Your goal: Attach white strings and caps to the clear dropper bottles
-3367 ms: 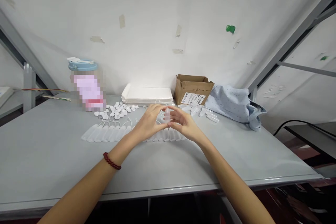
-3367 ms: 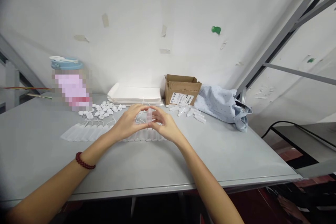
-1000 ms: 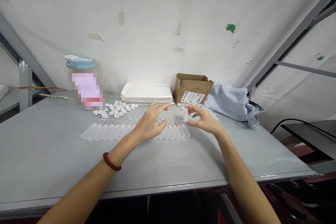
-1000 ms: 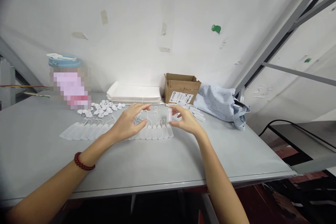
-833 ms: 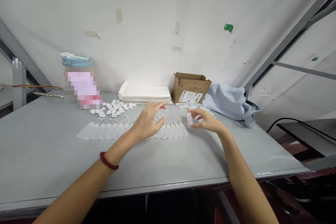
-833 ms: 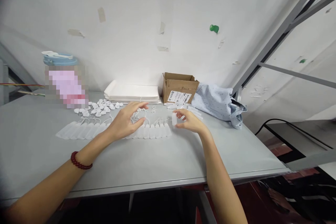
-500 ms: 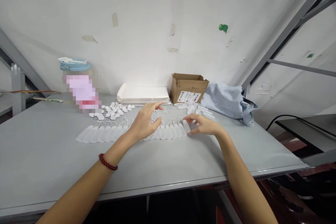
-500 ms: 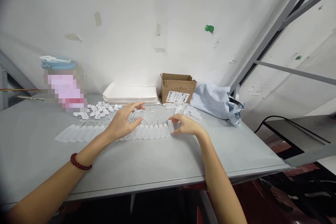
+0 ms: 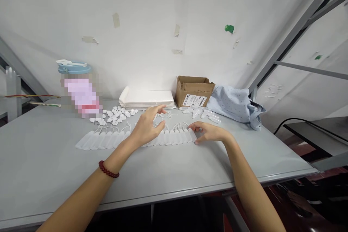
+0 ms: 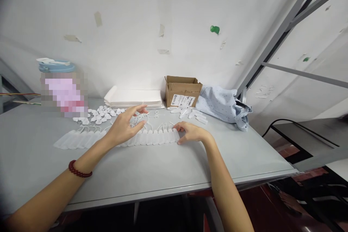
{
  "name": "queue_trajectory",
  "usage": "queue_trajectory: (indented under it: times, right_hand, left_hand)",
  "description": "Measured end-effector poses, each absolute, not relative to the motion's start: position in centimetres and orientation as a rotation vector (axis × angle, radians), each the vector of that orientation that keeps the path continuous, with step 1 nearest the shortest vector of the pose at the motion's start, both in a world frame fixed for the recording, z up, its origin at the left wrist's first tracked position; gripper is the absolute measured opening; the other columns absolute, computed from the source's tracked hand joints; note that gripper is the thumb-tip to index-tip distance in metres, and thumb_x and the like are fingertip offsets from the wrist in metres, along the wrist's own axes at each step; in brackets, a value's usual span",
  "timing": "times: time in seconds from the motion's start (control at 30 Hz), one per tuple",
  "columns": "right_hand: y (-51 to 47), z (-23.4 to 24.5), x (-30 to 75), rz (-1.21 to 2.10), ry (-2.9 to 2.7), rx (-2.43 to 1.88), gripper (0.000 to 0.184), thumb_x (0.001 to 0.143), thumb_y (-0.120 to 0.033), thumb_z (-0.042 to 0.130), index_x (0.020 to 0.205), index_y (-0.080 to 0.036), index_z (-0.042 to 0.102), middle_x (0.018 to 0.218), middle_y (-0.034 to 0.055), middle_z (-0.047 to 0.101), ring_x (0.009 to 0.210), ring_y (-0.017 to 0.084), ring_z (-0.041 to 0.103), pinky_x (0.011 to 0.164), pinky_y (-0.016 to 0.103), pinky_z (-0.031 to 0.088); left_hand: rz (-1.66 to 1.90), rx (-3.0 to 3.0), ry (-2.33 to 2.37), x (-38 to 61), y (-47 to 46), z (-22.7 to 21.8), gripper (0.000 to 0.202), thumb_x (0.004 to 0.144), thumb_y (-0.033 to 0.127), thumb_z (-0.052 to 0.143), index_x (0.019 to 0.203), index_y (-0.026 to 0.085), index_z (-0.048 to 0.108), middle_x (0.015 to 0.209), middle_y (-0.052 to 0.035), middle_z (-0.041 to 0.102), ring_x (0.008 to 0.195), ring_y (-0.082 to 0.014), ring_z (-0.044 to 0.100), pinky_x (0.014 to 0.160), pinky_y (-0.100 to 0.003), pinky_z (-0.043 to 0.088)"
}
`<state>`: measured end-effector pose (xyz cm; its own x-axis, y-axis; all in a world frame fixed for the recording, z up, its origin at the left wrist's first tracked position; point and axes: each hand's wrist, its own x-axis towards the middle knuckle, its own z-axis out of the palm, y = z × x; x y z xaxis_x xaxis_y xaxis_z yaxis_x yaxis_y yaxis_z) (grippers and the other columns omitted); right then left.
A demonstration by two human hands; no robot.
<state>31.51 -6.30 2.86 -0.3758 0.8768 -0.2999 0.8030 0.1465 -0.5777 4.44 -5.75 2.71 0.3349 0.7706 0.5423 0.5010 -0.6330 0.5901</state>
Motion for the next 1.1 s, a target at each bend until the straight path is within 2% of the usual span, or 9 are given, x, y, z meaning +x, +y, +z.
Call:
queue_trajectory:
  times: [0.2, 0.5, 0.63, 0.8, 0.97, 1.1]
  right_hand:
    - [-6.07, 2.37, 31.99, 1.061, -2.303, -1.67, 0.068, 0.058, -0.027, 0.076, 0.122, -0.022, 0.054, 0.109, 0.0058, 0.054, 0.101, 0.022, 0.052, 0.09, 0.034, 0.041]
    - [-6.01, 2.28, 31.98, 1.008, -2.349, -1.63, 0.062, 0.059, -0.025, 0.075, 0.119, -0.024, 0.058, 0.106, 0.005, 0.055, 0.1, 0.022, 0.053, 0.089, 0.034, 0.042]
    - [-5.94, 2.31, 31.87, 0.974, -2.311, -1.652, 0.063, 0.059, -0.025, 0.075, 0.12, -0.023, 0.06, 0.108, 0.006, 0.058, 0.103, 0.023, 0.054, 0.089, 0.035, 0.043]
    - [-6.06, 2.73, 31.63, 0.921, -2.305, -1.639, 0.061, 0.061, -0.027, 0.075, 0.121, -0.023, 0.063, 0.107, 0.0062, 0.061, 0.101, 0.024, 0.056, 0.089, 0.036, 0.043]
    - [-6.28, 3.02, 31.49, 0.927, -2.28, -1.633, 0.055, 0.062, -0.026, 0.075, 0.116, -0.024, 0.066, 0.109, 0.0055, 0.062, 0.102, 0.024, 0.056, 0.089, 0.035, 0.042]
    - [-6.28, 2.84, 31.55, 0.985, -2.246, -1.629, 0.055, 0.06, -0.027, 0.076, 0.114, -0.024, 0.064, 0.108, 0.0053, 0.062, 0.103, 0.023, 0.056, 0.09, 0.035, 0.042]
  left_hand:
    - [1.212, 2.28, 1.162, 4.29, -5.55, 2.83, 0.048, 0.077, 0.019, 0.053, 0.126, 0.02, 0.049, 0.11, -0.0057, 0.065, 0.105, -0.0218, 0.057, 0.082, -0.037, 0.051]
    - [1.193, 2.249, 1.189, 4.27, -5.66, 2.99, 0.05, 0.077, 0.02, 0.053, 0.127, 0.019, 0.049, 0.111, -0.0059, 0.065, 0.105, -0.0216, 0.057, 0.082, -0.036, 0.052]
    - [1.199, 2.257, 1.183, 4.24, -5.59, 2.98, 0.049, 0.077, 0.02, 0.053, 0.126, 0.018, 0.049, 0.11, -0.0057, 0.066, 0.104, -0.0207, 0.058, 0.087, -0.037, 0.05]
    - [1.202, 2.245, 1.191, 4.21, -5.54, 2.96, 0.049, 0.078, 0.021, 0.053, 0.126, 0.018, 0.048, 0.11, -0.0067, 0.065, 0.103, -0.0212, 0.058, 0.079, -0.036, 0.052]
    - [1.207, 2.249, 1.177, 4.18, -5.47, 2.91, 0.048, 0.079, 0.021, 0.052, 0.126, 0.019, 0.049, 0.11, -0.0067, 0.066, 0.103, -0.0211, 0.058, 0.077, -0.035, 0.051]
    - [1.209, 2.246, 1.173, 4.21, -5.46, 2.94, 0.048, 0.078, 0.021, 0.052, 0.126, 0.02, 0.048, 0.109, -0.0064, 0.066, 0.103, -0.0218, 0.058, 0.067, -0.031, 0.051]
